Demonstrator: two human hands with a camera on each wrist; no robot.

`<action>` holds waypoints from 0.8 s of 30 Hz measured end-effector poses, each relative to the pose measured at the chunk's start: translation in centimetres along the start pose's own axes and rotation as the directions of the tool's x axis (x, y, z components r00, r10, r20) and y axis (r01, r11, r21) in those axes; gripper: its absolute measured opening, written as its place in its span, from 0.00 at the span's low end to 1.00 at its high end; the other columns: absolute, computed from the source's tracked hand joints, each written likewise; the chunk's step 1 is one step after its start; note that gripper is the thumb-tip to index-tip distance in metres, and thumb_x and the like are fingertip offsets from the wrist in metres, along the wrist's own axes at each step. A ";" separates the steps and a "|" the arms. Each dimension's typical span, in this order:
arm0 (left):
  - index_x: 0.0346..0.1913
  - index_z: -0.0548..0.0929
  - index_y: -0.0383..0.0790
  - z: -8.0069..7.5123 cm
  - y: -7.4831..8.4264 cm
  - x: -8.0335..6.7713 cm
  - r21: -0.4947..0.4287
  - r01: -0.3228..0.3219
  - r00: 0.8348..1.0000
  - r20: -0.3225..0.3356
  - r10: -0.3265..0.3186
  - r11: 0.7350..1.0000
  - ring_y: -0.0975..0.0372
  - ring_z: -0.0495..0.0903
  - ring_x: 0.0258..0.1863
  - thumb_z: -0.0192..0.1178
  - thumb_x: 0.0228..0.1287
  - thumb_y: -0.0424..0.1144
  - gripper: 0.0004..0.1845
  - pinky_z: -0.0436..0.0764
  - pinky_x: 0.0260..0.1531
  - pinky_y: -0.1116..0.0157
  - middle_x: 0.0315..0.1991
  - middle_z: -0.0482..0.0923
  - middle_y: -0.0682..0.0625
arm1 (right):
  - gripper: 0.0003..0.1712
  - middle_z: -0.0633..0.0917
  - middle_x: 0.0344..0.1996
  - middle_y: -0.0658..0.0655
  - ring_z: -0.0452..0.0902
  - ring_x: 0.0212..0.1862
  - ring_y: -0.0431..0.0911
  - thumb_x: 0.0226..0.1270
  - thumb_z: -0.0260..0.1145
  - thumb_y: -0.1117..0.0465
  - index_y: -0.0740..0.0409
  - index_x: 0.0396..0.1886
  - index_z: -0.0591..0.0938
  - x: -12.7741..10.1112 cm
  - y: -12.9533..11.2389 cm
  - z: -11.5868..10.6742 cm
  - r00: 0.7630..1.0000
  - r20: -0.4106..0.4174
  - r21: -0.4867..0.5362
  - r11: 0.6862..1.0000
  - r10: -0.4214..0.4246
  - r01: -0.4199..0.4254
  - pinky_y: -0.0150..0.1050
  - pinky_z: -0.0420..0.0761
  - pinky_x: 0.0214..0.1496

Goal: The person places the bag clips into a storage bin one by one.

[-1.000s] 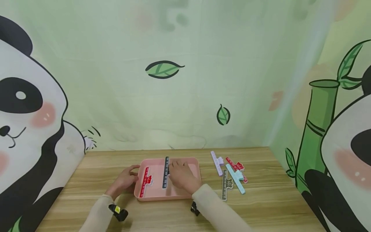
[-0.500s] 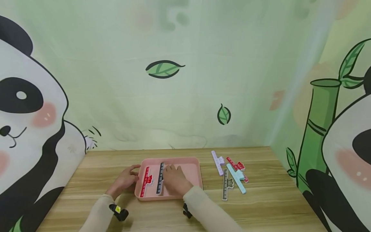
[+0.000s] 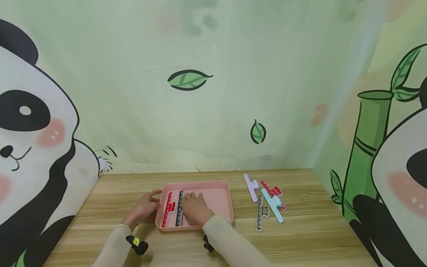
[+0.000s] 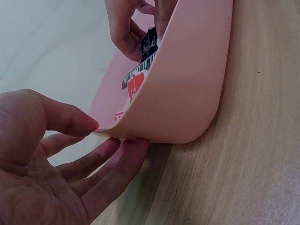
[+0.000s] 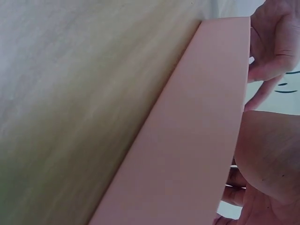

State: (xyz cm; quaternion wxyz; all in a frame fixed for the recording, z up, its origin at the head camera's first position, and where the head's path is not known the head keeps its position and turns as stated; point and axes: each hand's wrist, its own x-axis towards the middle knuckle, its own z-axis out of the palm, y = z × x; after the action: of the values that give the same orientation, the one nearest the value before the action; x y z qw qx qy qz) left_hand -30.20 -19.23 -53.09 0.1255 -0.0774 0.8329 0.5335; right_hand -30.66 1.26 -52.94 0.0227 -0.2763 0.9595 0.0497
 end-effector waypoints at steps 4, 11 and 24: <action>0.73 0.62 0.42 0.0 0.0 0.1 -0.005 -0.001 1.000 0.000 0.001 1.000 0.50 0.79 0.47 0.52 0.64 0.28 0.33 0.86 0.35 0.55 0.63 0.69 0.30 | 0.29 0.79 0.56 0.54 0.72 0.58 0.48 0.70 0.59 0.44 0.55 0.63 0.75 0.2 -0.2 0.4 1.000 -0.003 -0.032 0.999 -0.015 0.015 0.50 0.75 0.63; 0.73 0.62 0.44 0.1 0.0 0.1 0.000 0.017 1.000 -0.003 -0.017 1.000 0.50 0.80 0.48 0.52 0.65 0.29 0.33 0.87 0.37 0.55 0.63 0.69 0.31 | 0.31 0.79 0.57 0.54 0.72 0.58 0.48 0.69 0.60 0.41 0.54 0.65 0.74 0.3 -0.1 0.6 1.000 -0.010 -0.001 1.000 0.000 0.000 0.50 0.74 0.62; 0.74 0.61 0.44 0.2 -0.1 0.1 -0.010 0.016 1.000 0.010 -0.016 1.000 0.48 0.80 0.48 0.52 0.65 0.30 0.33 0.87 0.38 0.54 0.65 0.68 0.30 | 0.33 0.76 0.64 0.54 0.69 0.66 0.50 0.69 0.60 0.43 0.52 0.69 0.70 -1.9 2.6 -1.7 0.998 -0.067 -0.006 1.000 0.004 -0.005 0.53 0.72 0.68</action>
State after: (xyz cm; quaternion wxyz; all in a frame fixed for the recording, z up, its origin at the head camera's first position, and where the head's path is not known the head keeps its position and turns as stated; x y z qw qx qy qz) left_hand -30.23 -19.12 -53.25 0.1335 -0.0821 0.8290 0.5368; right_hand -30.46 4.27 -50.93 -0.0105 -0.2757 0.9602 0.0434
